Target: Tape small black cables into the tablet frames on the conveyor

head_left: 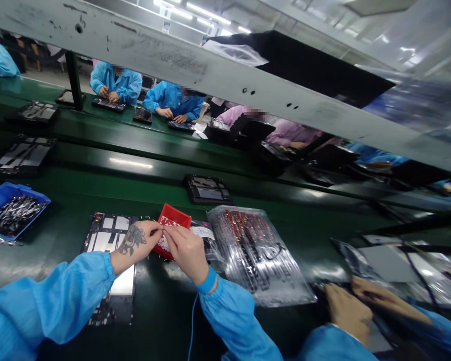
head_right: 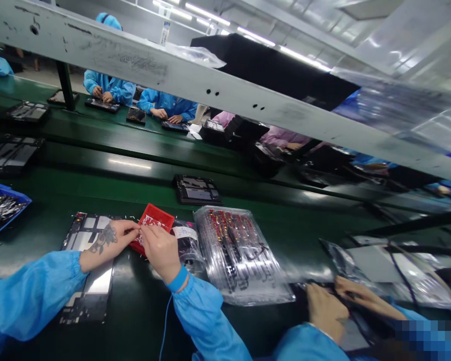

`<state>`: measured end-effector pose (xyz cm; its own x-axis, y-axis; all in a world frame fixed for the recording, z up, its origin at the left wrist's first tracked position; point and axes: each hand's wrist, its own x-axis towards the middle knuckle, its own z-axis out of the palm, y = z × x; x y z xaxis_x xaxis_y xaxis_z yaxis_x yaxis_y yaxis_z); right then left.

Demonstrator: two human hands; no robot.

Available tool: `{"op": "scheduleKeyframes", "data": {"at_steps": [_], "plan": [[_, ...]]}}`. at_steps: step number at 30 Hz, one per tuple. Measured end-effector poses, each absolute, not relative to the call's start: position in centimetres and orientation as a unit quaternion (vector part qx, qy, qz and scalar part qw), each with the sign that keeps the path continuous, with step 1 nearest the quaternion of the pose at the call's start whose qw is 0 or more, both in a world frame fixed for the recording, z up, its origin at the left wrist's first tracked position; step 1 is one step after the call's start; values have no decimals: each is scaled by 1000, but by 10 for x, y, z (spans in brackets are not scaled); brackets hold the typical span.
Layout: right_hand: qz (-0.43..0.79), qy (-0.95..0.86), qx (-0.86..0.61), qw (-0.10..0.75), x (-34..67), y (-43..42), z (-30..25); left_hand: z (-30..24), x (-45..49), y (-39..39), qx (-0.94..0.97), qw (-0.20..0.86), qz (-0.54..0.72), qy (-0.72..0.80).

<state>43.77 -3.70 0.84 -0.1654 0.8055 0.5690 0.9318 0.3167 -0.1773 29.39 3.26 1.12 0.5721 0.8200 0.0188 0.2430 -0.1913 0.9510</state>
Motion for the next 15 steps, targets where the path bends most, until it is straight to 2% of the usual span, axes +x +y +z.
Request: {"op": "scheduleKeyframes", "data": {"at_steps": [4, 8, 12, 15], "plan": [[-112, -727, -620, 273, 446, -33, 10, 18, 289, 31, 743, 497, 277, 353], [-134, -644, -706, 262, 453, -35, 12, 14, 283, 36, 604, 634, 302, 377], [-38, -661, -678, 319, 431, -41, 11, 10, 279, 36, 447, 723, 361, 383], [21, -674, -671, 308, 402, -37, 6, 13, 279, 31, 383, 740, 398, 382]]}}
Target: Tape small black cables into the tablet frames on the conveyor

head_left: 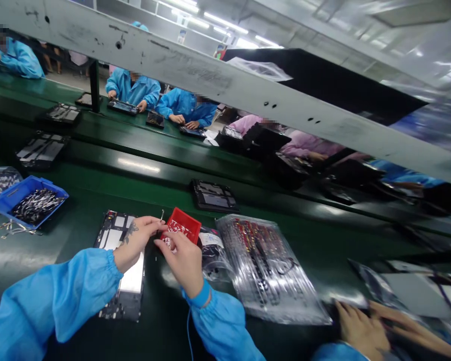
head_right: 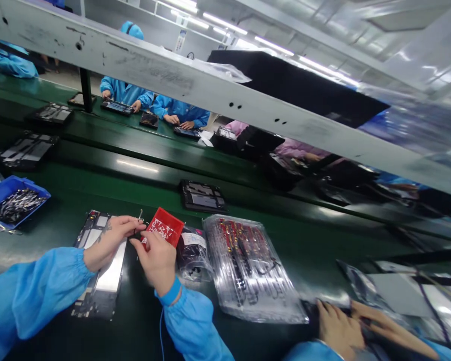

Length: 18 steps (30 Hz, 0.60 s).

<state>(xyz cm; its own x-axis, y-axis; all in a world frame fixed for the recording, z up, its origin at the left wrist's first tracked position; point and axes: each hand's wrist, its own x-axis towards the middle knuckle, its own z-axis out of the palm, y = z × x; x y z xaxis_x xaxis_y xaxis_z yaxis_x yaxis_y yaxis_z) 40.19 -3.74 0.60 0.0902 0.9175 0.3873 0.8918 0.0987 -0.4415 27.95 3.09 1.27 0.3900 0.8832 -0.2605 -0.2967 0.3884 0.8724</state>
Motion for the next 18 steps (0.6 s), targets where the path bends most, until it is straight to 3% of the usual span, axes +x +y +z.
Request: {"op": "scheduleKeyframes", "data": {"at_steps": [4, 8, 11, 14, 18], "plan": [[90, -650, -684, 319, 378, -22, 3, 18, 271, 28, 381, 741, 411, 368], [364, -545, -631, 415, 374, -11, 7, 16, 238, 31, 399, 743, 381, 379], [525, -445, -587, 426, 368, -12, 10, 10, 208, 28, 470, 713, 320, 410], [543, -453, -573, 415, 354, -16, 8, 0, 184, 19, 517, 682, 295, 424], [437, -586, -577, 366, 335, -22, 1, -19, 154, 3, 558, 650, 259, 446]]}}
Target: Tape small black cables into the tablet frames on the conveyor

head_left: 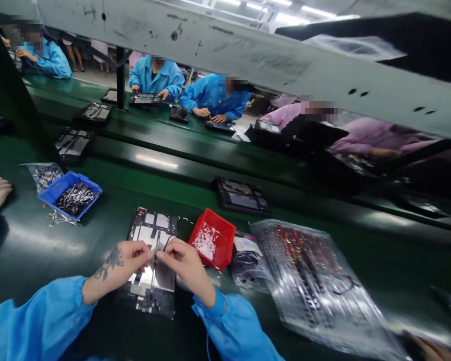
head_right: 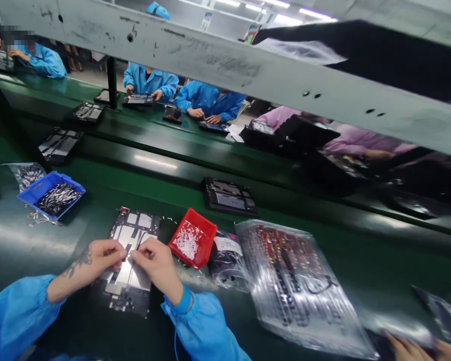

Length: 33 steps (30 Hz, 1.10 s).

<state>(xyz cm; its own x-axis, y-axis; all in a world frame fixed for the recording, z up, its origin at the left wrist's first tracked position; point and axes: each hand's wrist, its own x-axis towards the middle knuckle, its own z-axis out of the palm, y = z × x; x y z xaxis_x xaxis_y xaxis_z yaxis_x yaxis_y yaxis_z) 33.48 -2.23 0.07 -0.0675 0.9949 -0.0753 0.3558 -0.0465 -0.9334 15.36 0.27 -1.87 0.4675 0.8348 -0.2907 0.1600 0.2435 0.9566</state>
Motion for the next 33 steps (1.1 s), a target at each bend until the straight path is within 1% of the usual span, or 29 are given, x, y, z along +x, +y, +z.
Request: {"op": "scheduleKeyframes", "data": {"at_steps": [2, 4, 7, 10, 12, 18, 23, 29, 31, 33], "plan": [[396, -632, -589, 312, 326, -21, -5, -31, 135, 0, 560, 628, 260, 475], [384, -636, -616, 261, 319, -15, -11, -44, 116, 3, 524, 605, 283, 529], [444, -602, -628, 216, 308, 0, -23, -59, 98, 16, 470, 588, 298, 587], [510, -584, -603, 190, 297, 16, -33, -67, 97, 25, 453, 621, 283, 573], [505, -587, -607, 176, 290, 23, -38, -69, 102, 25, 443, 647, 278, 555], [397, -641, -634, 170, 280, 30, -37, -68, 111, 24, 432, 672, 294, 525], [373, -652, -639, 168, 280, 29, -36, -67, 112, 25, 434, 668, 292, 529], [395, -637, -637, 180, 280, 28, -37, -68, 112, 26, 449, 667, 281, 523], [426, -622, -632, 180, 281, 29, -38, -69, 114, 28, 452, 665, 282, 523], [491, -592, -614, 178, 284, 30, -36, -71, 116, 29, 455, 659, 283, 528]]}}
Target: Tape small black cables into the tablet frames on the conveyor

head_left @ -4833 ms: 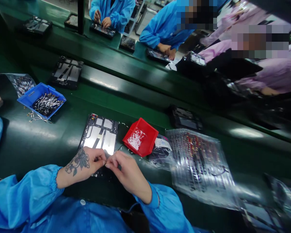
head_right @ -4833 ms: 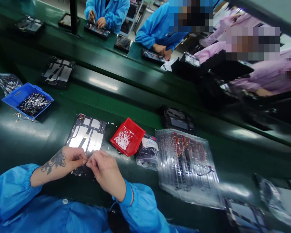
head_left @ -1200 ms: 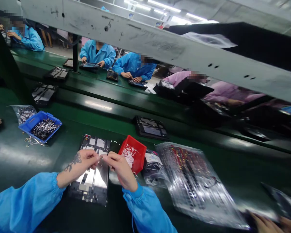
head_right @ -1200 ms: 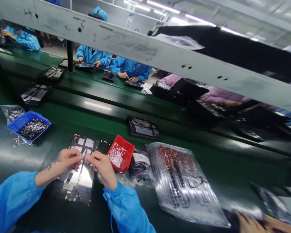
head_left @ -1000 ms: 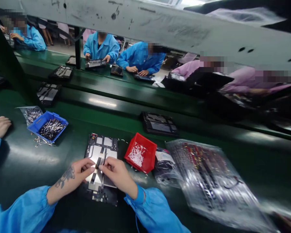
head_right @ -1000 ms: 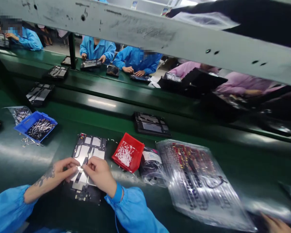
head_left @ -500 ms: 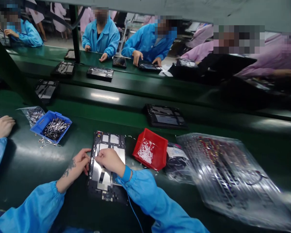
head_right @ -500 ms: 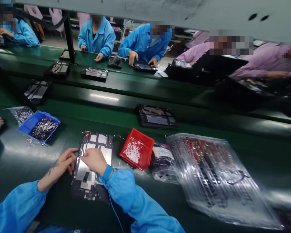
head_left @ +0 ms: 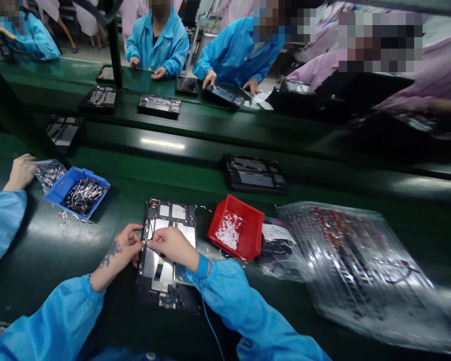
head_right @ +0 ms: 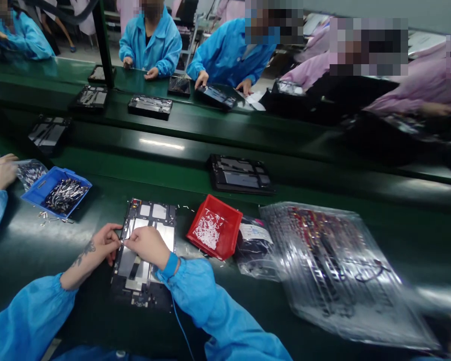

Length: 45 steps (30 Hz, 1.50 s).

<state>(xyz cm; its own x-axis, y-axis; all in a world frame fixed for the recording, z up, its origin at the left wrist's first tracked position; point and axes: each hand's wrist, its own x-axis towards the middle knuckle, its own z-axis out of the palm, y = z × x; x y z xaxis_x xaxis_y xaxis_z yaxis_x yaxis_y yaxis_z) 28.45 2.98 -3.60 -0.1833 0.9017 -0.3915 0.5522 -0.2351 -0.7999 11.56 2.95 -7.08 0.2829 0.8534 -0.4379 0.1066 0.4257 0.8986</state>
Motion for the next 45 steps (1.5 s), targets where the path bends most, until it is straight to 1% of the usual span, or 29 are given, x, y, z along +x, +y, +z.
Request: {"op": "scheduleKeyframes", "data": {"at_steps": [3, 5, 7, 9, 11, 14, 16, 18, 20, 21, 23, 26, 29, 31, 33, 36, 38, 40, 45], "plan": [[616, -508, -567, 204, 302, 30, -25, -72, 118, 31, 456, 653, 282, 535], [633, -462, -562, 264, 326, 30, -13, -72, 119, 31, 456, 652, 282, 536], [562, -448, -605, 344, 357, 28, -1, -71, 119, 30, 458, 652, 282, 534], [438, -444, -674, 397, 389, 23, 7, -72, 119, 29, 458, 651, 285, 534], [337, -446, -731, 392, 417, 15, 12, -75, 120, 29, 455, 647, 293, 537], [246, -453, -791, 330, 446, 2, 12, -80, 120, 30, 450, 644, 302, 540], [191, -459, -811, 309, 457, -5, 10, -82, 119, 30, 448, 649, 300, 536], [137, -478, -804, 326, 461, -7, 9, -83, 119, 31, 445, 654, 298, 534], [102, -500, -780, 362, 456, -5, 7, -82, 119, 30, 443, 656, 298, 534], [105, -507, -770, 373, 448, -3, 6, -82, 119, 30, 442, 656, 301, 533], [172, -526, -750, 363, 421, 2, 3, -82, 120, 29, 437, 653, 317, 531], [302, -589, -689, 297, 365, 13, -7, -82, 123, 29, 433, 646, 340, 528], [325, -640, -659, 224, 316, 31, -19, -80, 123, 29, 438, 642, 341, 529], [338, -641, -661, 195, 298, 43, -26, -78, 122, 29, 446, 644, 334, 525], [369, -630, -657, 190, 291, 52, -31, -76, 121, 29, 456, 644, 328, 519], [424, -610, -637, 206, 292, 55, -35, -74, 118, 28, 491, 631, 330, 503], [432, -602, -633, 223, 296, 52, -36, -74, 116, 28, 518, 625, 325, 486], [409, -610, -639, 229, 299, 47, -36, -75, 114, 28, 536, 626, 310, 473], [359, -635, -651, 210, 305, 39, -38, -75, 110, 29, 573, 628, 260, 458]]}}
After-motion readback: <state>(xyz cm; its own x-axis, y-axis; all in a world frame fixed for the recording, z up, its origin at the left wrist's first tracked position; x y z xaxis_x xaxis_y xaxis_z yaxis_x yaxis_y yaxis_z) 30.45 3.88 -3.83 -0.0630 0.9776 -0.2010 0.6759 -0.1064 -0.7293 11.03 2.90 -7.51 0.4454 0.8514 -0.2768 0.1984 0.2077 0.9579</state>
